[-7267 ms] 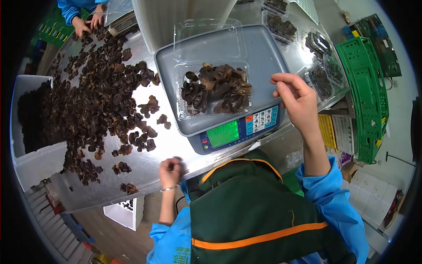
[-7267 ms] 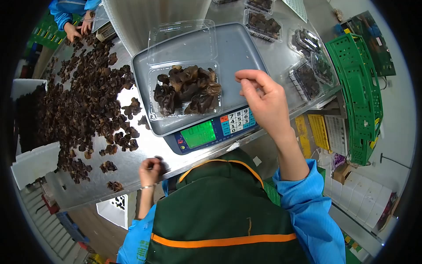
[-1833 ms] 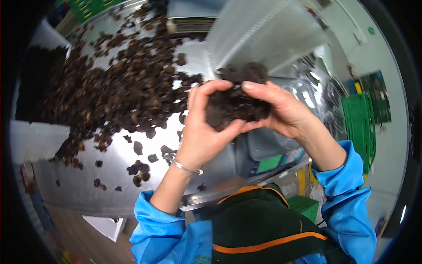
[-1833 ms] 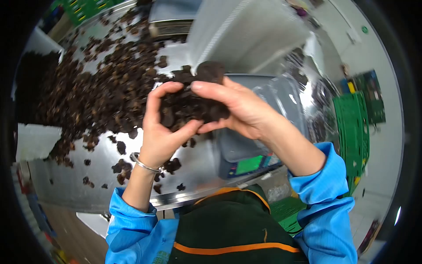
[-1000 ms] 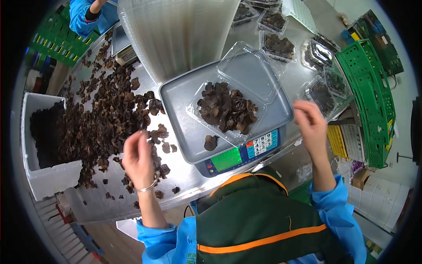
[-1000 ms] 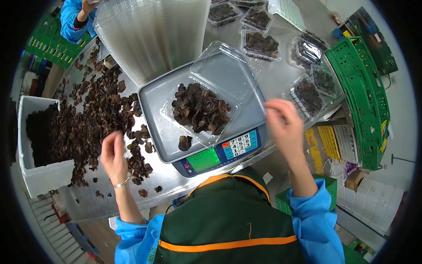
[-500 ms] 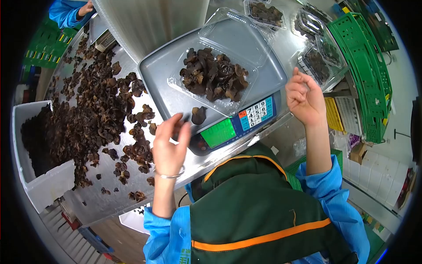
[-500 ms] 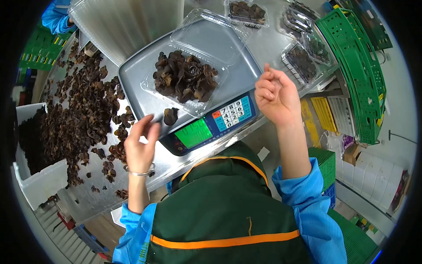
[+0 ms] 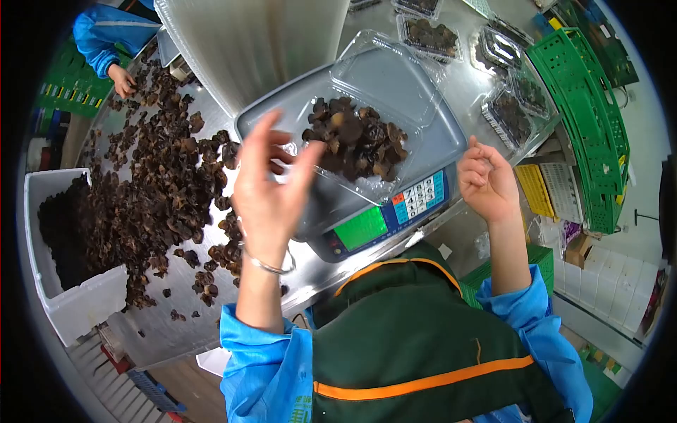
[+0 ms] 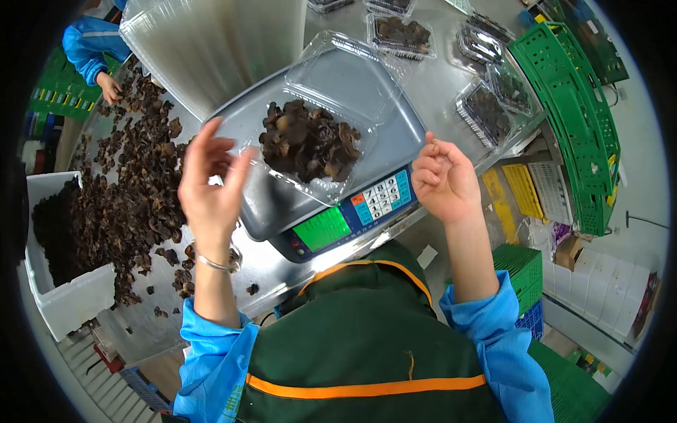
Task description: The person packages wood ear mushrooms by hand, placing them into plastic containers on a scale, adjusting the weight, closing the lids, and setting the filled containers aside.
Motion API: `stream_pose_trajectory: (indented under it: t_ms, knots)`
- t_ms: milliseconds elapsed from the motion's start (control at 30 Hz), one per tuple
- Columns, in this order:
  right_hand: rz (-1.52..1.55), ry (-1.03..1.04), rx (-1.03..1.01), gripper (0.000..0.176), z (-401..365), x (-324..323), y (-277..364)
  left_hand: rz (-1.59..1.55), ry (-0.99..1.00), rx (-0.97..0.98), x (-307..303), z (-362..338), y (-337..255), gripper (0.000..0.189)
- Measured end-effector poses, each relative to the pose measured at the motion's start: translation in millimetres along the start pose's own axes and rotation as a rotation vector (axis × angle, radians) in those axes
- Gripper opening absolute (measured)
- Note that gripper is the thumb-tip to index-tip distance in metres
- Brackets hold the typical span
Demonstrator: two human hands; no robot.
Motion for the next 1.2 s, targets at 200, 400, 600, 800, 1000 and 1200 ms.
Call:
stream_pose_trajectory:
  t_ms: [200,400,600,800,1000,1200]
  knots:
    - [-0.080,0.027,-0.189,0.015,-7.8,-26.2,36.4,0.760,0.168,0.038,-64.7,-67.5,182.1,0.051]
    - [-0.500,0.126,-0.367,0.023,-19.4,35.0,-2.0,0.739,0.138,-0.119,-93.0,-142.5,199.5,0.013]
    - [-1.557,0.436,-0.838,0.020,-2.5,114.0,-69.7,0.523,-0.167,-0.374,-128.7,-143.3,205.1,0.013]
    - [-2.176,0.413,-1.577,0.017,28.7,117.0,-113.1,-0.195,-0.389,-0.586,-95.3,-70.4,126.1,0.018]
    - [-2.224,0.452,-1.648,0.008,19.2,110.5,-115.7,-0.174,0.149,-0.070,21.0,-2.0,25.8,0.018]
    - [-1.989,0.204,-1.907,0.016,-42.4,98.8,-48.4,0.020,-0.129,-0.017,-10.9,-4.8,32.2,0.013]
Point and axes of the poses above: each hand's wrist, its own z-axis towards the middle knuckle, its own x-axis out of the palm, y = z × x, the point moved 6 cm from there along z, towards the middle knuckle, and after that the axes turned 10 degrees about -y, right-handed, at the moved point
